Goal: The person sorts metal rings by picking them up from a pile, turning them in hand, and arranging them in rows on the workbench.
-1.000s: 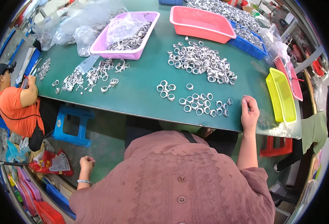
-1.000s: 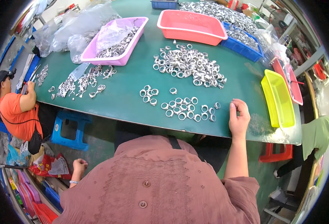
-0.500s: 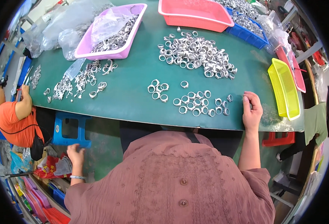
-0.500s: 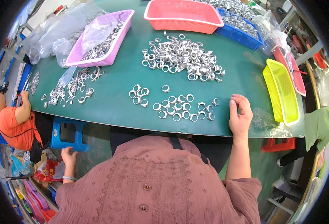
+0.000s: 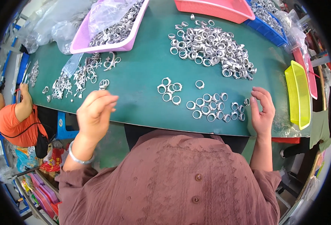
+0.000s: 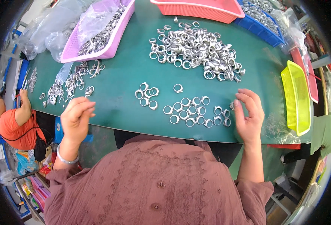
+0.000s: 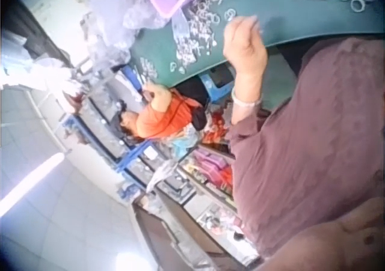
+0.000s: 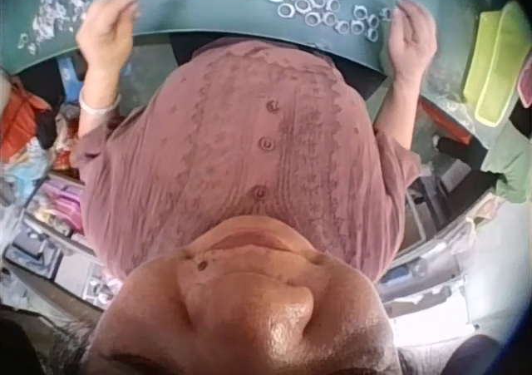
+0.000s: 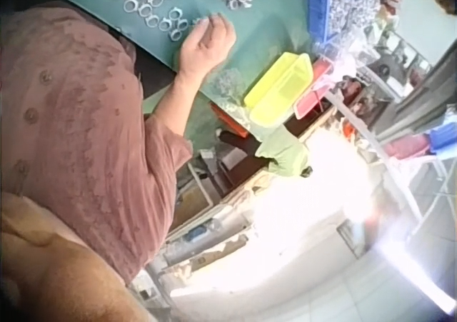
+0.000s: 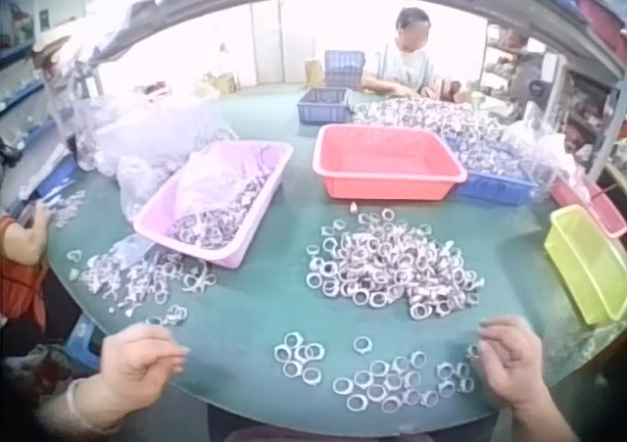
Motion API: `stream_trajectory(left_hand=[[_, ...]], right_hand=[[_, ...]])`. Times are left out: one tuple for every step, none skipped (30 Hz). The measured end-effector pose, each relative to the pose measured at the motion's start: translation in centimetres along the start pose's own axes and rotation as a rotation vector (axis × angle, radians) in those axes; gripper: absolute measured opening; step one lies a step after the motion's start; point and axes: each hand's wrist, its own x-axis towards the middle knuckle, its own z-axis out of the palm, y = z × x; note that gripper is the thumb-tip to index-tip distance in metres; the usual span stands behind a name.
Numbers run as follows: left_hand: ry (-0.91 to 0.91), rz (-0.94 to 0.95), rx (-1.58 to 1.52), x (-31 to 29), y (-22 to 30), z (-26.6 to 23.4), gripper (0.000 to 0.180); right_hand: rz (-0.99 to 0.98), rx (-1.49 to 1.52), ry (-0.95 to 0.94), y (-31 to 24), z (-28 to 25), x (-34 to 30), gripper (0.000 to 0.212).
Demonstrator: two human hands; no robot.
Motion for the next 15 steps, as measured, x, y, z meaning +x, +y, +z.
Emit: stream_trajectory(left_hand=[[-0.029, 0.077, 0.015, 0.8, -0.2, 1.1, 0.018], [-0.070, 0.084, 0.018, 1.3, -0.4, 1.8, 0.016], [-0.110, 0.091, 0.020, 1.7, -0.5, 2.4, 0.013], [-0.115, 0.092, 0.013, 2.2, -0.6, 3.0, 0.013], [-0.171, 0.081, 0.078, 2.6, -0.6, 3.5, 0.011], [-0.225, 0.071, 0.143, 2.9, -0.4, 4.0, 0.013], [-0.230, 0.073, 0.136, 3.1, -0.2, 4.6, 0.013], [-0.202, 0.115, 0.143, 3.3, 0.1, 5.3, 0.018], [-0.172, 0.158, 0.150, 3.5, 0.4, 5.8, 0.024], [-0.233, 0.200, 0.173, 3.9, 0.9, 6.1, 0.031], [-0.293, 0.247, 0.195, 4.3, 1.4, 6.2, 0.039], [-0.313, 0.272, 0.203, 4.5, 1.8, 6.7, 0.039], [-0.331, 0.294, 0.215, 4.5, 2.3, 7.0, 0.040], [-0.367, 0.268, 0.197, 4.6, 2.7, 7.5, 0.036], [-0.371, 0.270, 0.193, 4.8, 2.7, 7.8, 0.036]], right_hand=[[0.008, -0.001, -0.003, -0.4, 0.2, 0.4, 0.014], [-0.027, 0.007, -0.056, -1.0, 0.6, 0.8, 0.015], [-0.063, 0.015, -0.108, -1.5, 1.0, 1.2, 0.017], [-0.052, 0.046, -0.154, -2.0, 1.4, 1.5, 0.019], [-0.113, 0.025, -0.185, -2.4, 1.9, 1.8, 0.020], [-0.152, 0.024, -0.220, -2.8, 2.4, 2.2, 0.020], [-0.189, 0.024, -0.255, -3.2, 2.9, 2.7, 0.021], [-0.201, 0.039, -0.291, -3.5, 3.5, 3.2, 0.021], [-0.218, 0.037, -0.332, -3.7, 4.2, 3.5, 0.022], [-0.243, 0.041, -0.349, -3.9, 4.9, 4.0, 0.022], [-0.267, 0.041, -0.362, -4.2, 5.5, 4.4, 0.023], [-0.275, 0.030, -0.390, -4.5, 6.0, 4.6, 0.023], [-0.287, 0.024, -0.420, -4.7, 6.5, 4.9, 0.024], [-0.305, 0.025, -0.405, -4.8, 7.0, 5.1, 0.020], [-0.299, 0.022, -0.406, -4.6, 7.2, 5.5, 0.020]])
